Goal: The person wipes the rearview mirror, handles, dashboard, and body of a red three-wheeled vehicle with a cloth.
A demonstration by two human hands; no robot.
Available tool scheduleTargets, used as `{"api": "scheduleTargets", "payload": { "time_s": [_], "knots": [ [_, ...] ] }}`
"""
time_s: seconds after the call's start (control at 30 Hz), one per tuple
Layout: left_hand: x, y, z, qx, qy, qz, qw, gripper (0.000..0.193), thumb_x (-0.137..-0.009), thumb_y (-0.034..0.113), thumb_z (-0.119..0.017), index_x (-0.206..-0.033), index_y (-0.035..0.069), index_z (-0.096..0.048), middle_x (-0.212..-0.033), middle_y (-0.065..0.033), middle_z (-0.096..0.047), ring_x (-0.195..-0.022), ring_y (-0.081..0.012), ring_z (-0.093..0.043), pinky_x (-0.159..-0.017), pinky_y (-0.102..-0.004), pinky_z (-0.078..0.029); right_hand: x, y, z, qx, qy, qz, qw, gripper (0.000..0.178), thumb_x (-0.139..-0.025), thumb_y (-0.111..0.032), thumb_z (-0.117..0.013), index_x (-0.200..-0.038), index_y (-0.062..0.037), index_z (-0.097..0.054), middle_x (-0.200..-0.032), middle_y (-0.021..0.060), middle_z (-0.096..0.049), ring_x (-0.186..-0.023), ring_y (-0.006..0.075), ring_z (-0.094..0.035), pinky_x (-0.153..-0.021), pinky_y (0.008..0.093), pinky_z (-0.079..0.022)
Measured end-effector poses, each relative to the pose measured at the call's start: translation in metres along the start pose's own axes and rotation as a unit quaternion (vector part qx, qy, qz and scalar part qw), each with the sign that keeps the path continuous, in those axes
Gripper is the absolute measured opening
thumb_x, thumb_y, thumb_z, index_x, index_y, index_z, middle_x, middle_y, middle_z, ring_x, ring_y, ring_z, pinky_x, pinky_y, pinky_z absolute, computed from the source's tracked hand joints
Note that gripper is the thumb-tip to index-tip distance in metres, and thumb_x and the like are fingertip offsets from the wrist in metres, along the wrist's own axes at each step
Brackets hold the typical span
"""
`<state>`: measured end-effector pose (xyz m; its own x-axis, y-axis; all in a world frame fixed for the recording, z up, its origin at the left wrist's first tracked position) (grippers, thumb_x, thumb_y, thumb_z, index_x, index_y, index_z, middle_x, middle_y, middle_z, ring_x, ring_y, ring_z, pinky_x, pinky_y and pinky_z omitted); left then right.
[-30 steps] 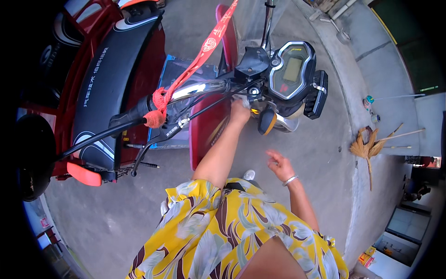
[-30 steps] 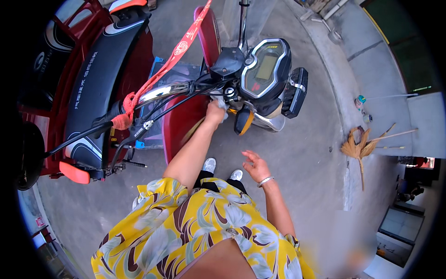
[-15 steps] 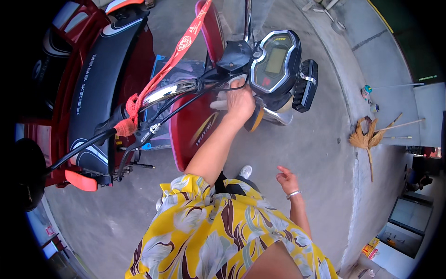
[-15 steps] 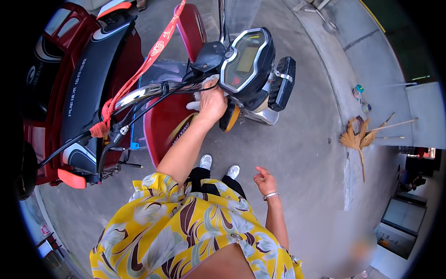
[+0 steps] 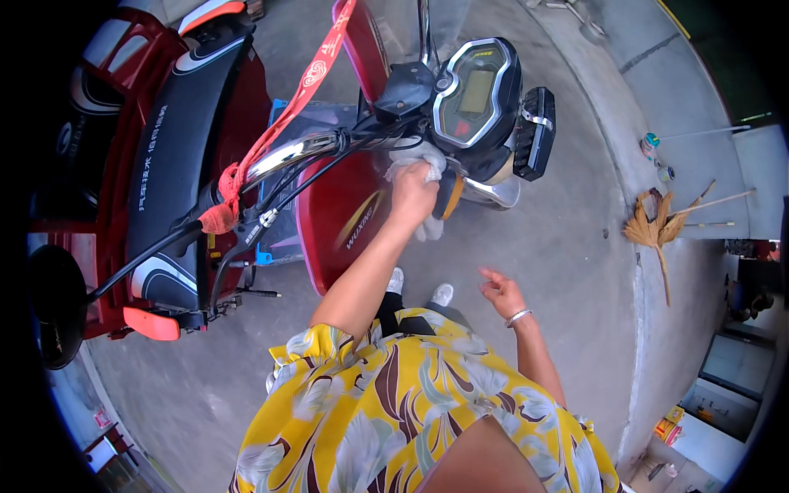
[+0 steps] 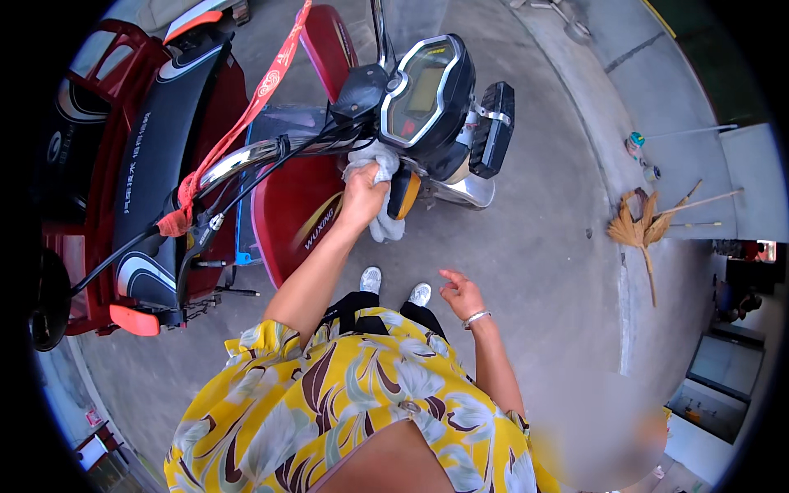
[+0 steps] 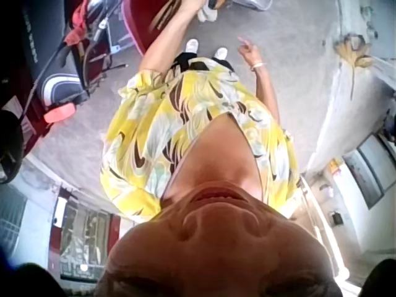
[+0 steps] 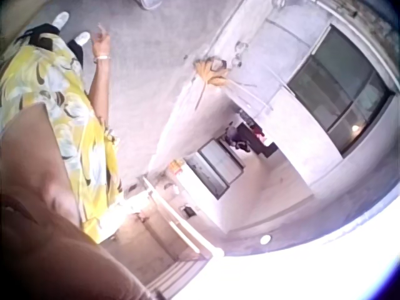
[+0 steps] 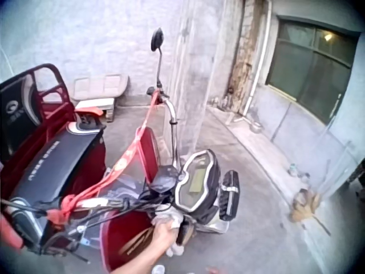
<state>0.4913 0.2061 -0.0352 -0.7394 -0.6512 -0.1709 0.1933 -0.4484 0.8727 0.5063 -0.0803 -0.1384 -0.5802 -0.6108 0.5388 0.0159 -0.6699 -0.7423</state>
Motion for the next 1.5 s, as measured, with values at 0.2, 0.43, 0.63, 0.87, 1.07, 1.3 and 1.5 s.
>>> {"api": "scheduleTargets", "payload": {
  "time_s": [0.2,0.43,0.63,0.87,1.07,1.3,1.5],
  "knots": [
    [-0.003,0.077,-0.078,-0.193,-0.051,-0.119,0.973,0.027,-0.072,0.009,-0.052,-0.095,-0.005,-0.052,-0.100,-0.0228,-0.054,-0.100,-0.0364,-0.047,-0.088,-0.0454,-0.032,0.029,0.041,0.013,-0.051,0.033,-0.057,0.997,0.038,-0.076,-0.009,-0.059,-0.113,-0.0057,-0.053,-0.102,0.0076,-0.056,-0.080,0.0143,-0.055,-0.073,0.0261,-0.045],
    [-0.030,0.049,-0.122,-0.350,-0.152,0.013,0.924,0.040,-0.078,0.012,-0.044,-0.114,-0.005,-0.042,-0.116,-0.0224,-0.047,-0.111,-0.0332,-0.043,-0.095,-0.0456,-0.028,0.058,0.073,0.037,-0.102,0.124,-0.071,0.985,0.037,-0.075,-0.008,-0.059,-0.112,-0.0050,-0.054,-0.082,0.0050,-0.059,-0.073,0.0100,-0.053,-0.069,0.0235,-0.044],
    [-0.014,0.055,-0.109,-0.461,-0.225,-0.126,0.849,0.038,-0.077,0.012,-0.046,-0.112,-0.004,-0.045,-0.111,-0.0212,-0.049,-0.104,-0.0316,-0.048,-0.091,-0.0418,-0.036,0.068,0.097,0.030,-0.132,0.121,-0.107,0.978,0.037,-0.075,-0.008,-0.060,-0.112,-0.0058,-0.054,-0.078,0.0037,-0.059,-0.069,0.0093,-0.052,-0.066,0.0227,-0.044],
    [-0.006,0.071,-0.066,-0.294,-0.146,-0.214,0.920,0.032,-0.074,0.015,-0.050,-0.102,0.001,-0.054,-0.103,-0.0171,-0.055,-0.096,-0.0309,-0.052,-0.085,-0.0346,-0.040,0.061,0.098,0.028,-0.071,0.104,-0.101,0.987,0.038,-0.075,-0.009,-0.060,-0.113,-0.0069,-0.054,-0.075,0.0017,-0.058,-0.066,0.0079,-0.050,-0.063,0.0220,-0.043],
    [0.024,-0.035,0.000,-0.002,-0.106,0.143,0.984,0.030,-0.078,0.021,-0.050,-0.099,0.001,-0.055,-0.089,-0.0194,-0.059,-0.086,-0.0318,-0.056,-0.075,-0.0371,-0.044,0.078,0.129,0.030,-0.077,0.109,-0.168,0.977,0.038,-0.074,-0.010,-0.061,-0.112,-0.0085,-0.056,-0.076,0.0045,-0.060,-0.068,0.0093,-0.053,-0.065,0.0231,-0.044],
    [0.060,-0.067,0.023,0.540,0.116,0.334,0.764,0.033,-0.081,0.018,-0.047,-0.107,-0.001,-0.051,-0.106,-0.0133,-0.055,-0.097,-0.0257,-0.053,-0.084,-0.0387,-0.041,0.071,0.144,0.029,-0.059,0.118,-0.174,0.976,0.038,-0.074,-0.012,-0.061,-0.111,-0.0086,-0.056,-0.070,0.0020,-0.057,-0.062,0.0087,-0.049,-0.060,0.0230,-0.042],
    [0.008,0.067,-0.026,-0.177,-0.033,-0.205,0.962,0.038,-0.070,0.018,-0.058,-0.101,-0.002,-0.054,-0.106,-0.0182,-0.052,-0.106,-0.0339,-0.044,-0.089,-0.0402,-0.034,0.060,0.127,0.030,-0.034,0.113,-0.159,0.980,0.037,-0.074,-0.012,-0.061,-0.111,-0.0089,-0.056,-0.070,0.0000,-0.056,-0.058,0.0081,-0.047,-0.055,0.0226,-0.042]
  ]
}}
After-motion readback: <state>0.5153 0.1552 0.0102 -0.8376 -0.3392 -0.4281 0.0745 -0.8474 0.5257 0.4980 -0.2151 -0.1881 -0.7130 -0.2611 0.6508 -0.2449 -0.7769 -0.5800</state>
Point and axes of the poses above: each hand's wrist, its own x-axis away from the middle knuckle, its own z-axis out of the back of the hand, y = z × x, the point moved 10 cm from there along -x, towards the middle knuckle
